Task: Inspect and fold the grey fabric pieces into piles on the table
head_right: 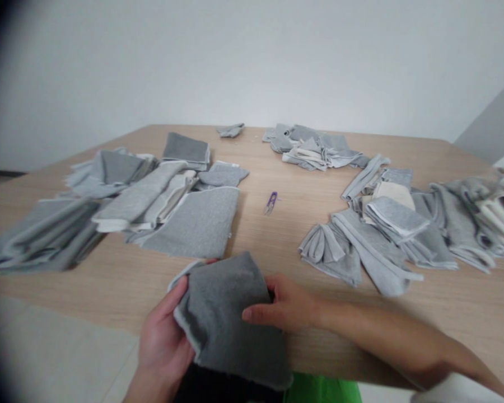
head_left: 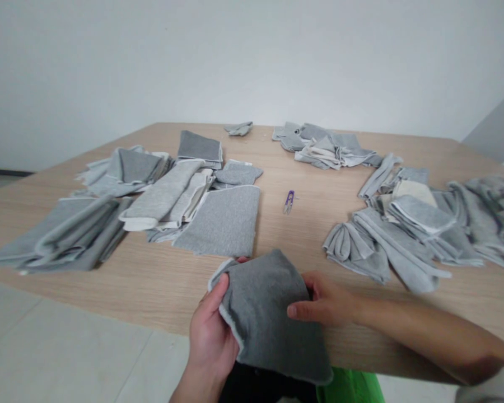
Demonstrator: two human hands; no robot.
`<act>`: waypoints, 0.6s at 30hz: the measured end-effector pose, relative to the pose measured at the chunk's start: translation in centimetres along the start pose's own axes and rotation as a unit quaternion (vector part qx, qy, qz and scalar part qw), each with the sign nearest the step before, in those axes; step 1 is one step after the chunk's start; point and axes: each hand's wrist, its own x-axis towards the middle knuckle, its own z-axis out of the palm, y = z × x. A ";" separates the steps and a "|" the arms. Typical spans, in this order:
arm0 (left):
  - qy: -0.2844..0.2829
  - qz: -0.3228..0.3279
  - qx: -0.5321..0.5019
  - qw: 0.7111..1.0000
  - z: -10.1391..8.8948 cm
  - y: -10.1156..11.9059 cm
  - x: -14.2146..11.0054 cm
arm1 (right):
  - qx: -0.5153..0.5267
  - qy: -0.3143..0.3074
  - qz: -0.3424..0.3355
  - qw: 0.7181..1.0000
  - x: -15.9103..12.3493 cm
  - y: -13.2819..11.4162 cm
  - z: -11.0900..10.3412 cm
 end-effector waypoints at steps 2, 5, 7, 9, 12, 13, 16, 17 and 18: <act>0.009 0.015 0.019 1.000 0.0 0.1 0.1 | -0.004 -0.013 0.000 1.000 0.0 0.0 0.0; 0.015 0.032 0.065 0.997 -0.2 0.3 0.3 | 0.011 -0.013 0.009 1.000 -0.2 0.1 -0.1; 0.015 0.032 0.085 0.996 -0.3 0.5 0.5 | 0.010 -0.022 0.006 1.000 -0.4 0.0 -0.2; 0.009 0.033 0.098 0.995 -0.5 0.7 0.6 | -0.011 -0.043 -0.005 0.999 -0.6 -0.1 -0.2; 0.014 0.054 0.109 0.992 -0.8 0.9 0.7 | -0.047 -0.051 -0.041 0.997 -0.6 -0.5 -0.2; 0.025 0.065 0.111 0.991 -0.9 1.0 0.7 | -0.061 -0.042 -0.064 0.995 -0.5 -0.7 -0.2; 0.068 0.097 0.108 0.987 -0.9 0.9 0.7 | -0.101 -0.011 -0.123 0.987 -0.4 -1.0 -0.2; 0.079 0.108 0.106 0.985 -0.9 0.8 0.7 | -0.111 -0.005 -0.126 0.986 -0.4 -1.0 -0.1; 0.087 0.121 0.105 0.983 -0.9 0.7 0.7 | -0.118 0.001 -0.120 0.986 -0.4 -0.9 -0.1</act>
